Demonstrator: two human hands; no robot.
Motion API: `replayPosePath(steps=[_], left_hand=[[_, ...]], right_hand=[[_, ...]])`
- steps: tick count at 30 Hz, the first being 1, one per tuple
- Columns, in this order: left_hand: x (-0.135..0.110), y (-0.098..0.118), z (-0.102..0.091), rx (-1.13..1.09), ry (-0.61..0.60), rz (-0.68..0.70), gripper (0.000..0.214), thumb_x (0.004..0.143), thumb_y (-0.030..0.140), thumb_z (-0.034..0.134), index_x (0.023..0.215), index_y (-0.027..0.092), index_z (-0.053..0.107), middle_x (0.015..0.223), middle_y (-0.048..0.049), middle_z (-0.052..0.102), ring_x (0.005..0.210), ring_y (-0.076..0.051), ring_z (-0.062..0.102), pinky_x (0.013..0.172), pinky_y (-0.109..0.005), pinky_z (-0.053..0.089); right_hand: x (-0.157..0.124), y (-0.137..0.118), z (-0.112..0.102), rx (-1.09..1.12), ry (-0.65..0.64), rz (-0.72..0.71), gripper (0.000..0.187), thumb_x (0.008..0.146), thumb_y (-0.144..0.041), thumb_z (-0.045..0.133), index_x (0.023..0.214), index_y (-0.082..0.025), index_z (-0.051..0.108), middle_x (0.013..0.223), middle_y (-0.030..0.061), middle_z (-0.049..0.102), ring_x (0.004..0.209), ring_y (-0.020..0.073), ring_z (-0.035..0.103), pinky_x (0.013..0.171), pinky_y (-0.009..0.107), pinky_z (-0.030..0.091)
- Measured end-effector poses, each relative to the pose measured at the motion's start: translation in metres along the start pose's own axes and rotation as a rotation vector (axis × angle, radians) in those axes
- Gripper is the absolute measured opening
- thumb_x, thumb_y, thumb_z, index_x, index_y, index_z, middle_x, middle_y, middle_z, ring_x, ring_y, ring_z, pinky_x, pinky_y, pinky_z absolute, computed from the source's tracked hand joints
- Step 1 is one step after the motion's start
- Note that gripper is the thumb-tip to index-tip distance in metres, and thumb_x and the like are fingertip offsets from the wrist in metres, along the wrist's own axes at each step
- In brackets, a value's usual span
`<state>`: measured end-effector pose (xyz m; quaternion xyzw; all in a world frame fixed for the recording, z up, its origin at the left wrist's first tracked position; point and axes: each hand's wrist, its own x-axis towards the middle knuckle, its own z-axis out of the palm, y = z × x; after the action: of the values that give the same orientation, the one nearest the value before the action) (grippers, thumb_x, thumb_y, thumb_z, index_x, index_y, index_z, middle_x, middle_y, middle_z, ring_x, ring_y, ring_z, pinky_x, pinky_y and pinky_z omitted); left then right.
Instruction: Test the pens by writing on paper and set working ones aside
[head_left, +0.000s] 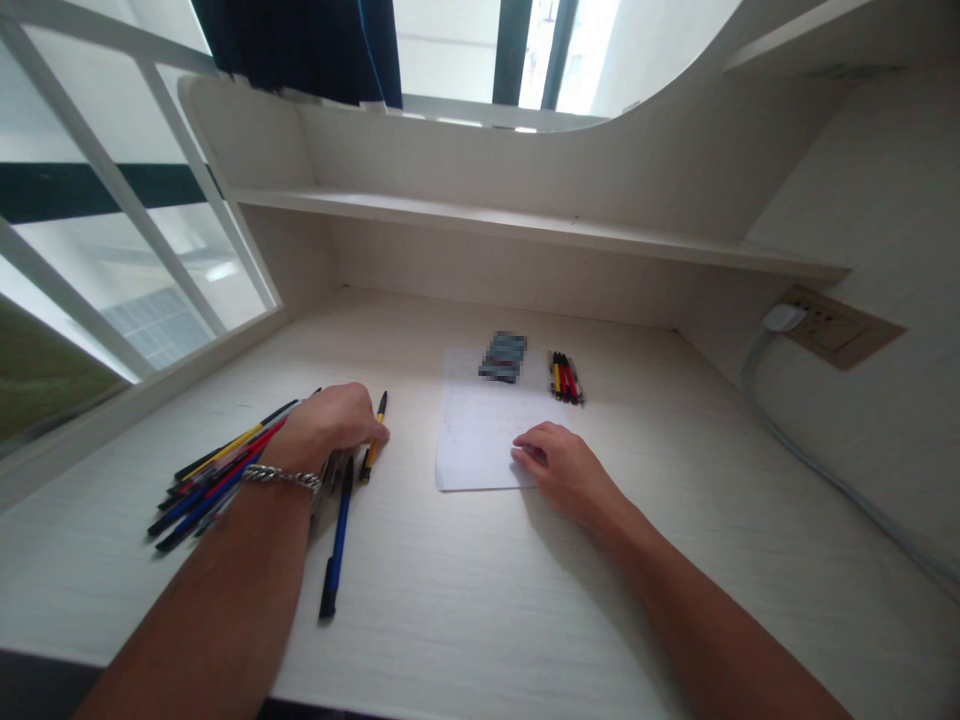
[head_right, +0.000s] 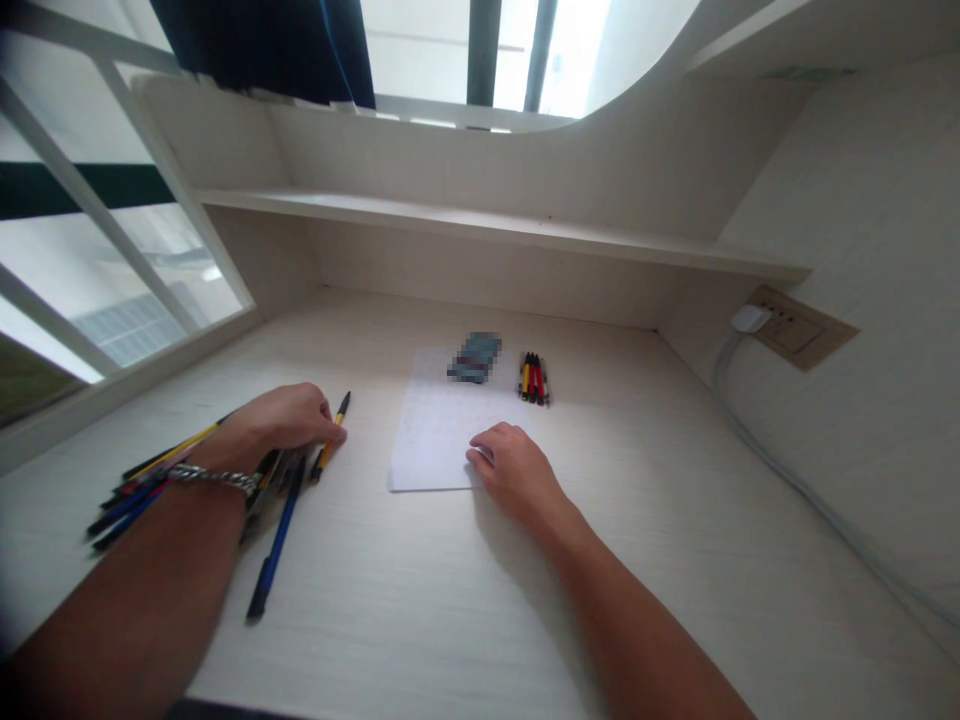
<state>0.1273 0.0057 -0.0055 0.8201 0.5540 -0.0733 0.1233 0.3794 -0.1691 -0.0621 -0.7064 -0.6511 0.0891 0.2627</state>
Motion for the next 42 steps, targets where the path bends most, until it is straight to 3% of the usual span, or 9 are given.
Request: replayPosePath(steps=[7,11,19,25,35,42], left_hand=[[0.009,-0.003,0.005,0.049,-0.009,0.027,0.022,0.062,0.039,0.059,0.053,0.02,0.065,0.065,-0.0099,0.07,0.058,-0.021,0.06,0.053,-0.03,0.038],[0.008,0.006,0.003,0.016,0.068,0.106,0.025,0.067,0.042,0.057,0.065,0.021,0.07,0.076,-0.0105,0.071,0.067,-0.023,0.061,0.056,-0.03,0.037],[-0.01,0.062,0.019,-0.124,0.277,0.522,0.032,0.09,0.039,0.044,0.094,0.017,0.067,0.085,-0.009,0.071,0.072,-0.02,0.061,0.063,-0.028,0.039],[-0.008,0.093,0.045,-0.096,0.359,0.662,0.023,0.091,0.033,0.051,0.094,0.019,0.07,0.087,-0.0079,0.071,0.077,-0.02,0.061,0.067,-0.029,0.041],[0.002,0.096,0.066,-0.055,0.386,0.738,0.02,0.089,0.027,0.055,0.09,0.02,0.074,0.087,-0.0087,0.068,0.084,-0.023,0.059,0.07,-0.032,0.043],[0.006,0.087,0.067,-0.157,0.353,0.749,0.024,0.087,0.033,0.058,0.1,0.019,0.072,0.095,-0.0091,0.069,0.09,-0.023,0.06,0.079,-0.033,0.046]], right_hand=[[0.0,0.001,0.0,-0.003,0.007,-0.01,0.02,0.089,-0.027,0.055,0.097,-0.021,0.072,0.099,0.0053,0.069,0.094,0.0184,0.06,0.085,0.029,0.042],[0.0,0.001,-0.001,-0.005,0.002,0.012,0.019,0.089,-0.026,0.056,0.097,-0.021,0.073,0.098,0.0054,0.07,0.093,0.0182,0.06,0.085,0.029,0.043],[-0.001,0.009,-0.01,0.003,0.049,0.035,0.02,0.089,-0.026,0.056,0.098,-0.021,0.073,0.101,0.0069,0.07,0.093,0.0182,0.062,0.085,0.029,0.045],[0.001,0.021,-0.023,-0.012,0.115,0.129,0.022,0.088,-0.028,0.056,0.1,-0.02,0.073,0.104,0.0071,0.07,0.094,0.0192,0.063,0.084,0.03,0.046],[0.002,0.027,-0.02,-0.056,0.162,0.146,0.021,0.089,-0.027,0.054,0.095,-0.019,0.073,0.096,0.0062,0.071,0.087,0.0184,0.062,0.081,0.029,0.044],[0.005,0.026,-0.014,-0.038,0.162,0.138,0.022,0.089,-0.024,0.054,0.097,-0.018,0.073,0.098,0.0071,0.071,0.088,0.0191,0.062,0.082,0.03,0.044]])
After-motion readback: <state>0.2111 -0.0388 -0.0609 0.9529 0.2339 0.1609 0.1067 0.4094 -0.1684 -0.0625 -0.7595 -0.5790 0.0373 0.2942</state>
